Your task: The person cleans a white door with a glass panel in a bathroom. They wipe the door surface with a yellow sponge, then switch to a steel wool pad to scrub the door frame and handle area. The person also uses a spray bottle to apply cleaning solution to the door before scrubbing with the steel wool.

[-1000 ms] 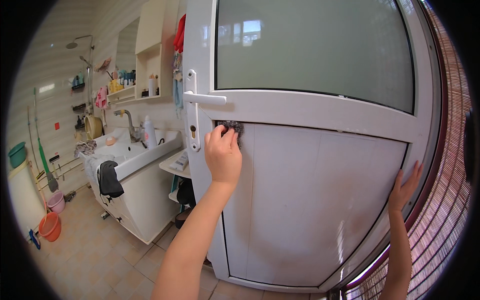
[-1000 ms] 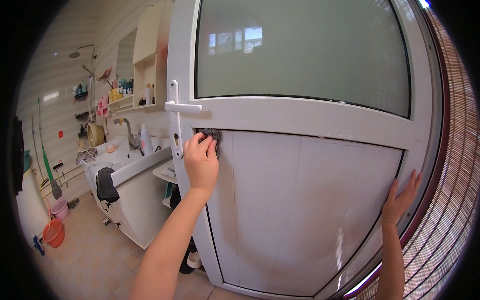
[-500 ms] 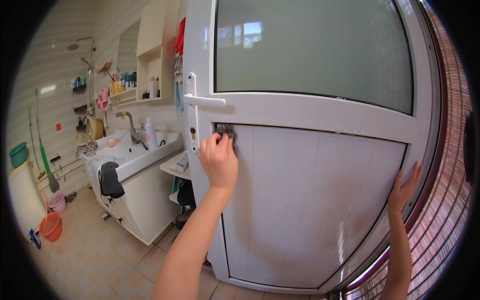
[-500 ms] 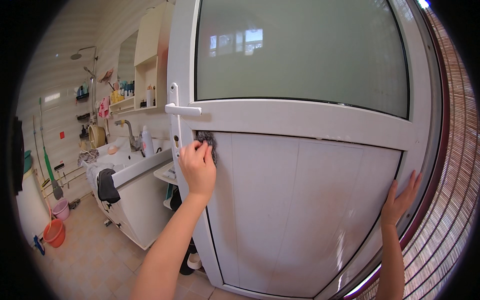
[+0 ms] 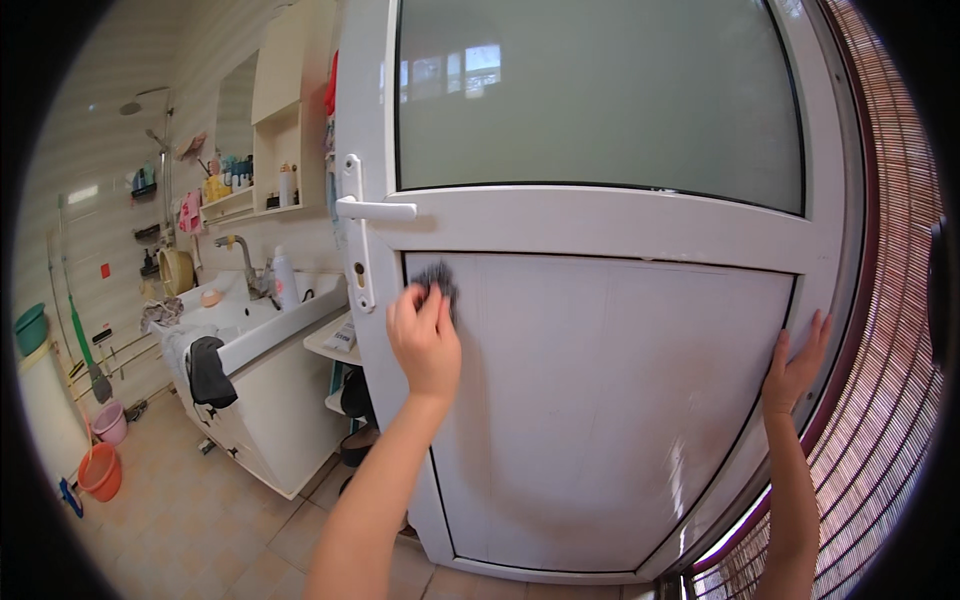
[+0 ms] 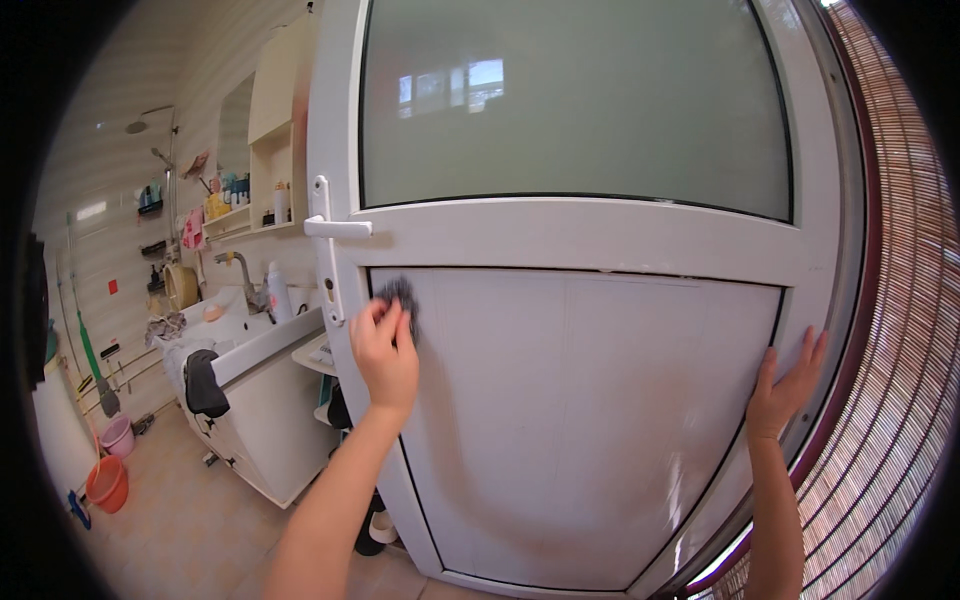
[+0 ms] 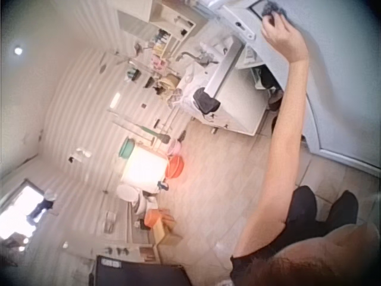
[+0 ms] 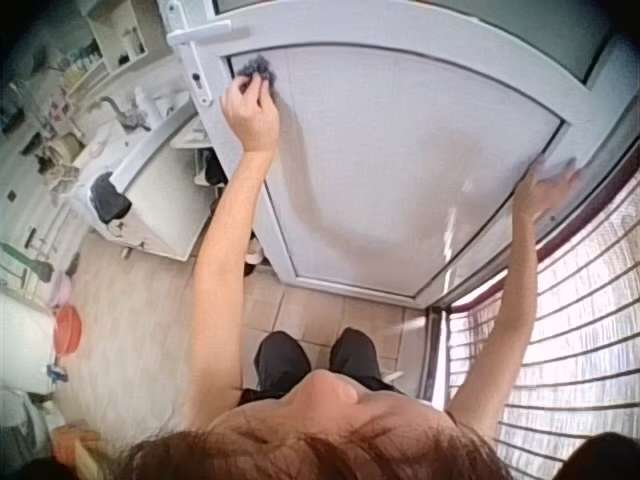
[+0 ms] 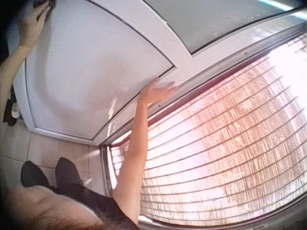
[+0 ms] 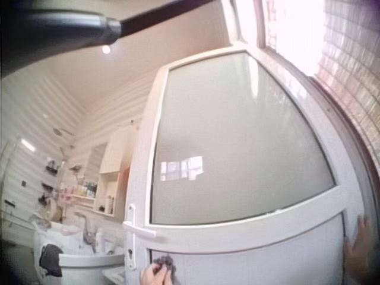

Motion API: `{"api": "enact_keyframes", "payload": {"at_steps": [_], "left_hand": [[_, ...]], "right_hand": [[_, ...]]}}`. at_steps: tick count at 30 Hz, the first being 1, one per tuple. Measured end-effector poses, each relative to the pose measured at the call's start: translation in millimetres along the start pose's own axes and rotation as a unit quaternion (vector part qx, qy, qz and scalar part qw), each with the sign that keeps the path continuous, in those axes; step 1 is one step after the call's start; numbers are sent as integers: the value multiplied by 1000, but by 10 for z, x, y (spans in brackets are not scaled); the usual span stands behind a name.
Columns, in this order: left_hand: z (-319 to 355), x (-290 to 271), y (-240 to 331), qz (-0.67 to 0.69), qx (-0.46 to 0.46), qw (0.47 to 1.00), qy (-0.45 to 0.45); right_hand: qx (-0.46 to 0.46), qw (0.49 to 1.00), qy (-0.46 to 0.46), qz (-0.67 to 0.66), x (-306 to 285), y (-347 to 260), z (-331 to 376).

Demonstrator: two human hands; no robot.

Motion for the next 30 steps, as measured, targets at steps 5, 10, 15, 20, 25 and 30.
{"api": "enact_keyframes", "payload": {"at_steps": [5, 10, 15, 20, 25, 30], "left_hand": [[-23, 113, 398, 49, 100, 994, 4], [1322, -192, 743, 164, 197, 950, -179], [1448, -255, 684, 178, 223, 927, -244], [192, 87, 372, 99, 59, 992, -46], [984, -37, 480, 165, 130, 965, -155], [1591, -208, 976, 207, 210, 925, -238]], "right_hand": [[14, 1000, -7, 10, -34, -76, -33], [32, 999, -12, -14, 11, -154, -26], [33, 999, -10, -17, 6, -111, -42], [27, 999, -14, -20, -35, -77, 6], [31, 999, -14, -18, -7, -97, -24], [39, 999, -6, -23, -16, -109, -44]]}}
Point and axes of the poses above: each hand's wrist, its own z-axis away from the middle knuckle, its own x-axis out of the palm, y = z × x, the point moved 9 cm from there along -z, towards the middle knuckle, and after that the axes turned 9 degrees about y, right-handed, at the moved point
